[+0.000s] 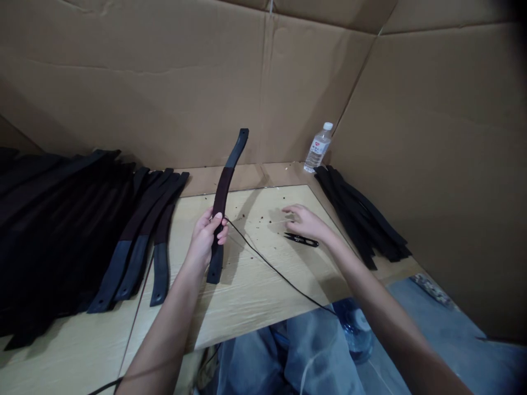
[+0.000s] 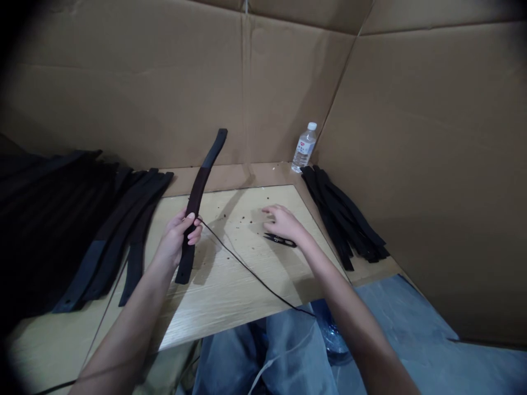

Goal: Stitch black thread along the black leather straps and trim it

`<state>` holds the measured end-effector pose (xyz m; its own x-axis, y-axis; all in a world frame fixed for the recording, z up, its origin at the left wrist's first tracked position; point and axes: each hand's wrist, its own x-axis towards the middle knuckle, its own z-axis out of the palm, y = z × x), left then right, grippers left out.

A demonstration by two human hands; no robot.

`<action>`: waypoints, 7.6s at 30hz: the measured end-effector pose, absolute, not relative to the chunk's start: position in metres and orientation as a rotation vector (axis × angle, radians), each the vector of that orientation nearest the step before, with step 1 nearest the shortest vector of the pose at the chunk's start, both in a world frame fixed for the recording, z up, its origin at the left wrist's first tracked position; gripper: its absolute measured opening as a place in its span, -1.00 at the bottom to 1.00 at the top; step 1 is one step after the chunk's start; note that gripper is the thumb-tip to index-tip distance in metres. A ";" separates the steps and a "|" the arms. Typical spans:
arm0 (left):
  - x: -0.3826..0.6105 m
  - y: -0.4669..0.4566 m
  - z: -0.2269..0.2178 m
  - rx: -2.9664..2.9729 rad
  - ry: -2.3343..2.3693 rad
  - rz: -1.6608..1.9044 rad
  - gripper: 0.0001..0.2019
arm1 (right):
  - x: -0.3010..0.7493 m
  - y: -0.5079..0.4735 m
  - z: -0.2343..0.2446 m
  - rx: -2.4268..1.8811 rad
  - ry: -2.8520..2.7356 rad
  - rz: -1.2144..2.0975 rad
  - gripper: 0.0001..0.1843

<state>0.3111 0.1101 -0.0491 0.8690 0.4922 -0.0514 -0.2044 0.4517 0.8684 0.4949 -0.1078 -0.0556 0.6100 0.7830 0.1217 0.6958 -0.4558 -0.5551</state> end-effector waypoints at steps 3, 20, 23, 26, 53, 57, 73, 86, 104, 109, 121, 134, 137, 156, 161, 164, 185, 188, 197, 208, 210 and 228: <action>0.311 0.110 -0.050 1.040 0.291 0.433 -0.71 | 0.486 -0.141 -0.062 -2.496 -1.238 0.130 -0.48; 0.313 0.106 -0.051 1.134 0.240 0.396 -0.66 | 0.461 -0.158 -0.074 -2.627 -1.231 0.152 -0.78; 0.313 0.104 -0.048 1.142 0.239 0.389 -0.66 | 0.457 -0.154 -0.078 -2.609 -1.255 0.137 -0.75; 0.312 0.101 -0.046 1.146 0.241 0.393 -0.66 | 0.455 -0.150 -0.081 -2.582 -1.248 0.177 -0.75; 0.312 0.098 -0.050 1.139 0.248 0.374 -0.69 | 0.332 -0.048 -0.068 -0.749 -0.177 1.140 -0.70; 0.312 0.098 -0.050 1.133 0.237 0.359 -0.69 | 0.334 -0.033 -0.072 -0.774 -0.155 1.067 -0.73; 0.312 0.097 -0.049 1.010 0.261 0.260 -0.66 | 0.339 -0.015 -0.073 -1.026 -0.305 0.759 -0.64; 0.313 0.098 -0.050 0.836 0.254 0.098 -0.81 | 0.338 -0.019 -0.061 -1.091 -0.243 0.779 -0.62; 0.316 0.086 -0.047 0.890 0.264 0.110 -0.79 | 0.330 -0.018 -0.080 -1.165 -0.422 0.457 -0.73; 0.315 0.086 -0.048 0.899 0.312 0.118 -0.73 | 0.330 -0.021 -0.072 -1.106 -0.317 0.552 -0.74; 0.313 0.089 -0.053 0.931 0.316 0.114 -0.68 | 0.324 -0.023 -0.064 -1.256 -0.205 0.628 -0.79; 0.314 0.086 -0.055 1.041 0.339 0.239 -0.67 | 0.318 -0.017 -0.090 -1.353 -0.317 0.489 -0.72; 0.314 0.086 -0.055 1.039 0.333 0.225 -0.66 | 0.314 -0.016 -0.092 -1.397 -0.327 0.414 -0.72; 0.313 0.084 -0.054 0.946 0.280 0.120 -0.67 | 0.323 -0.010 -0.090 -1.137 -0.227 0.413 -0.70; 0.314 0.083 -0.055 0.953 0.289 0.127 -0.68 | 0.325 -0.010 -0.091 -1.169 -0.251 0.410 -0.68; 0.315 0.083 -0.056 0.972 0.295 0.124 -0.69 | 0.327 -0.010 -0.089 -1.239 -0.271 0.360 -0.67; 0.312 0.070 -0.054 1.018 0.278 0.070 -0.75 | 0.330 -0.013 -0.086 -1.326 -0.263 0.280 -0.64; 0.312 0.070 -0.053 1.012 0.268 0.059 -0.77 | 0.329 -0.014 -0.086 -1.308 -0.270 0.288 -0.64; 0.313 0.070 -0.053 0.989 0.269 0.030 -0.76 | 0.329 -0.016 -0.087 -1.327 -0.267 0.301 -0.64; 0.314 0.072 -0.052 0.977 0.306 0.011 -0.71 | 0.329 -0.016 -0.088 -1.312 -0.300 0.300 -0.65; 0.314 0.072 -0.053 0.975 0.304 0.007 -0.72 | 0.328 -0.016 -0.089 -1.309 -0.300 0.299 -0.64; 0.316 0.072 -0.057 0.956 0.214 0.007 -0.78 | 0.330 -0.016 -0.085 -1.165 -0.236 0.356 -0.62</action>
